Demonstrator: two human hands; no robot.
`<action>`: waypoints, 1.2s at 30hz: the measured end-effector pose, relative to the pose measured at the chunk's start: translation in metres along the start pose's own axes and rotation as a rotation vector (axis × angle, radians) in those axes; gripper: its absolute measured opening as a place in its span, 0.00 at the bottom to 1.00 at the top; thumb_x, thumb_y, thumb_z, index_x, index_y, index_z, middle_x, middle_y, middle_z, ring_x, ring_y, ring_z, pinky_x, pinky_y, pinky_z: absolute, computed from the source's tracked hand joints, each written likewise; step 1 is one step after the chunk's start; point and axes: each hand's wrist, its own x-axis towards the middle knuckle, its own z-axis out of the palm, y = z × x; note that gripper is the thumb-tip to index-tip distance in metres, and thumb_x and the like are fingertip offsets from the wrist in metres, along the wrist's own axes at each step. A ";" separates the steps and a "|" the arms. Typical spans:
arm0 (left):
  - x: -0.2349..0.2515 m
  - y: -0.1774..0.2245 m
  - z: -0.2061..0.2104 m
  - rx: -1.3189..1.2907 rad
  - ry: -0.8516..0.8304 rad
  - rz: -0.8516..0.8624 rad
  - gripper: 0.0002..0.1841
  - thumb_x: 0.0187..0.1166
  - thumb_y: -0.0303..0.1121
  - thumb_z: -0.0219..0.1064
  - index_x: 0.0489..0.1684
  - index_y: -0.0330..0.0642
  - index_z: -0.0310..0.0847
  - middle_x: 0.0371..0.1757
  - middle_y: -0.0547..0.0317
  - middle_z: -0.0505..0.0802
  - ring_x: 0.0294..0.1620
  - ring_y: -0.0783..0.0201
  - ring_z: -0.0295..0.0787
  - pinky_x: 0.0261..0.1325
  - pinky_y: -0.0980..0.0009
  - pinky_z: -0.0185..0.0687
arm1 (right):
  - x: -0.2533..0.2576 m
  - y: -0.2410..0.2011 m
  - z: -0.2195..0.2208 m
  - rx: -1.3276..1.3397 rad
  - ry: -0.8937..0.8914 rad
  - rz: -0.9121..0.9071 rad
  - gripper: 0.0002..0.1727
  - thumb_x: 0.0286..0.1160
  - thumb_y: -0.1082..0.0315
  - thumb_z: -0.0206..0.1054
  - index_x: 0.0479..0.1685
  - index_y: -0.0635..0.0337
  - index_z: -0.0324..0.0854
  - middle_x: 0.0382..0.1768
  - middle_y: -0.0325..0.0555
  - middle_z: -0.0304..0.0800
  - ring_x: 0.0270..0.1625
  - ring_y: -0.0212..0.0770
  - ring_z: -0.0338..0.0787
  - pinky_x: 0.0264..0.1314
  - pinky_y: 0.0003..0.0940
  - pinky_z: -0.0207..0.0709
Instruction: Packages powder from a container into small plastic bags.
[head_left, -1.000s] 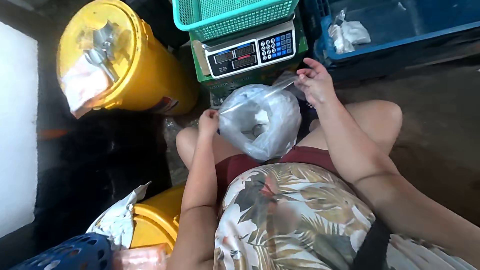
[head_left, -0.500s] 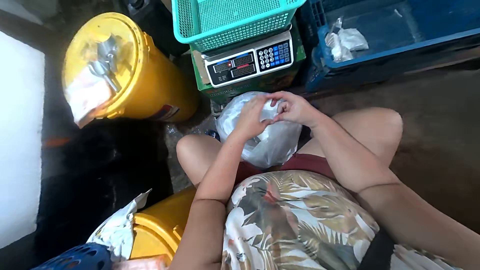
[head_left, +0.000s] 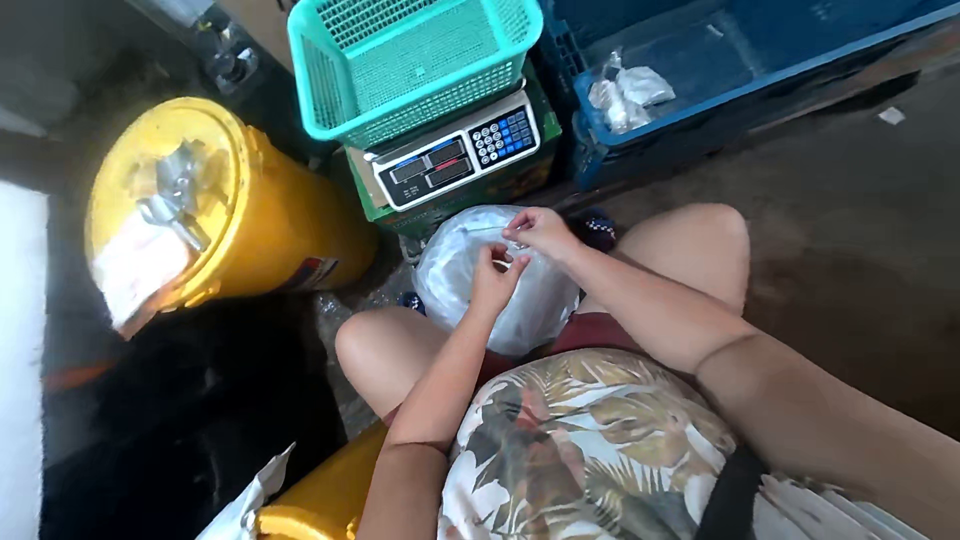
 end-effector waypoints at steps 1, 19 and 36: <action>0.000 -0.002 0.003 -0.087 -0.041 -0.049 0.28 0.80 0.36 0.73 0.72 0.27 0.69 0.54 0.40 0.89 0.46 0.55 0.90 0.52 0.57 0.88 | -0.003 0.001 0.005 0.034 -0.021 0.013 0.16 0.69 0.69 0.79 0.47 0.73 0.83 0.37 0.54 0.88 0.36 0.39 0.87 0.46 0.40 0.85; 0.024 -0.033 -0.045 0.325 0.069 -0.191 0.17 0.82 0.27 0.66 0.60 0.20 0.81 0.51 0.27 0.91 0.49 0.38 0.91 0.58 0.40 0.85 | -0.015 0.004 0.003 -0.167 -0.314 -0.335 0.14 0.69 0.76 0.77 0.46 0.80 0.83 0.38 0.62 0.88 0.42 0.47 0.87 0.51 0.42 0.81; 0.010 -0.014 -0.042 -0.375 -0.180 0.013 0.10 0.78 0.21 0.58 0.54 0.39 0.70 0.29 0.69 0.83 0.26 0.79 0.81 0.36 0.79 0.82 | 0.020 0.039 0.001 0.158 -0.140 0.261 0.23 0.95 0.63 0.47 0.76 0.71 0.72 0.65 0.68 0.82 0.57 0.58 0.89 0.61 0.56 0.81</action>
